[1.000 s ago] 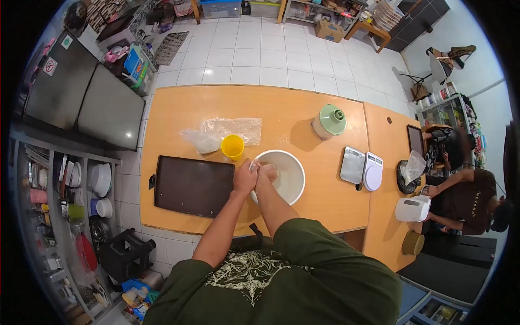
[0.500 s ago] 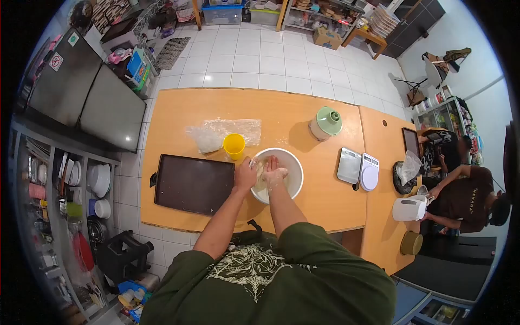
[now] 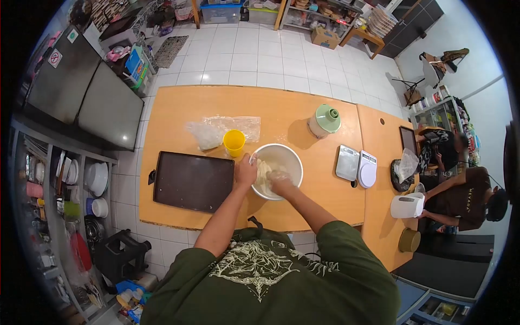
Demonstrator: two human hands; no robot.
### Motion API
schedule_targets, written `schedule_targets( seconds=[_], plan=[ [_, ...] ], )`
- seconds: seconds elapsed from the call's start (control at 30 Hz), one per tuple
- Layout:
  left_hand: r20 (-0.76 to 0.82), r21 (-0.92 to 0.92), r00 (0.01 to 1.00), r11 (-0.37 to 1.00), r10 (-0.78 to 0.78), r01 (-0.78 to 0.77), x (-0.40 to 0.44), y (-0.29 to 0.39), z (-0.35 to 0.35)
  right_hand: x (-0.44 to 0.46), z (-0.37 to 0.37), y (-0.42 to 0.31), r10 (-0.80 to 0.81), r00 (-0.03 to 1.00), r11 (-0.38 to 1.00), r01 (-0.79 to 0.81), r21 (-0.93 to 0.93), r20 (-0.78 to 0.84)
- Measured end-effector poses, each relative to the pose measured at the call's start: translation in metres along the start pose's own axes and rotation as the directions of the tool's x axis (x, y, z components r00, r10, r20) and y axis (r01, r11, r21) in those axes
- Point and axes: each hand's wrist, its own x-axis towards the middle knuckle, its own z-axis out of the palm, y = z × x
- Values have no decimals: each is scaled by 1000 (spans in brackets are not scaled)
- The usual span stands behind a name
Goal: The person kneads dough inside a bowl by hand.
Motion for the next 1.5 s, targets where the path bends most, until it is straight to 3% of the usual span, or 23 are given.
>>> schedule_targets(
  seconds=[0.03, 0.07, 0.1, 0.23, 0.3, 0.4, 0.53, 0.6, 0.73, 0.8, 0.83, 0.9, 0.93, 1.0, 1.03, 1.1, 1.13, 1.2, 1.43, 1.5],
  plan=[
    [6, 2, 1000, 1000, -2, 2, -1, -1, 2, 4, 13, -3, 2, 1000, 1000, -2, 4, 5],
    [19, -19, 1000, 1000, -9, 10, -3, -1, 2, 12, 31, -6, -146, 962, 981, 110, -161, -231],
    [26, -41, 1000, 999, -15, 16, -1, 0, 2, 16, 35, -13, -320, 846, 921, 174, -348, -426],
    [55, 9, 998, 999, -34, 34, 0, 1, 2, 23, 31, -38, -212, 946, 912, 101, -398, -245],
    [32, 11, 999, 1000, 1, -1, 1, 1, 3, 40, 44, -41, -59, 910, 977, -33, -213, -411],
    [35, 7, 999, 1000, 13, -13, 1, 5, -1, 38, 41, -32, -145, 869, 971, 32, -237, -474],
    [60, 13, 998, 1000, 25, -26, 1, 11, -2, 29, 35, -32, -115, 806, 973, -27, -231, -580],
    [91, 33, 996, 999, 19, -22, 0, 12, -2, 22, 27, -39, 7, 815, 984, -107, -139, -580],
    [101, 18, 995, 1000, 16, -18, 1, 9, 1, 46, 48, -14, -11, 779, 995, -56, -87, -626],
    [101, 17, 995, 1000, 10, -12, 1, 11, 0, 29, 25, -14, 97, 741, 985, 26, 173, -665],
    [103, 15, 995, 1000, 10, -11, 1, 11, 0, 30, 28, -6, 98, 742, 985, 24, 172, -663],
    [102, 30, 995, 999, 20, -23, 1, 11, -1, 37, 31, 6, 340, 673, 895, -18, 445, -657],
    [101, 30, 995, 999, 16, -19, -1, 11, 0, 39, 35, 8, 338, 676, 896, -17, 444, -655],
    [70, 35, 997, 999, 31, -33, -1, 11, -2, 46, 36, 5, 587, 633, 756, -204, 623, -505],
    [69, 40, 997, 999, 29, -32, -1, 11, -2, 49, 38, 2, 587, 635, 754, -202, 625, -503],
    [80, 6, 996, 1000, 29, -30, -1, 11, -2, 57, 43, -6, 578, 494, 802, -201, 562, -649],
    [80, 9, 996, 999, 29, -30, 0, 11, -2, 58, 44, -6, 580, 495, 801, -200, 565, -647],
    [92, 25, 995, 999, 34, -37, 1, 10, -1, 47, 26, -15, 596, 567, 802, -456, 386, -569],
    [65, 4, 994, 996, 83, -84, 8, 4, 7, 65, 44, -4, 436, 568, 893, -370, 256, -698],
    [92, -1, 995, 1000, 24, -24, 5, 3, 3, 63, 34, -11, 464, 642, 882, -403, 246, -610]
  ],
)
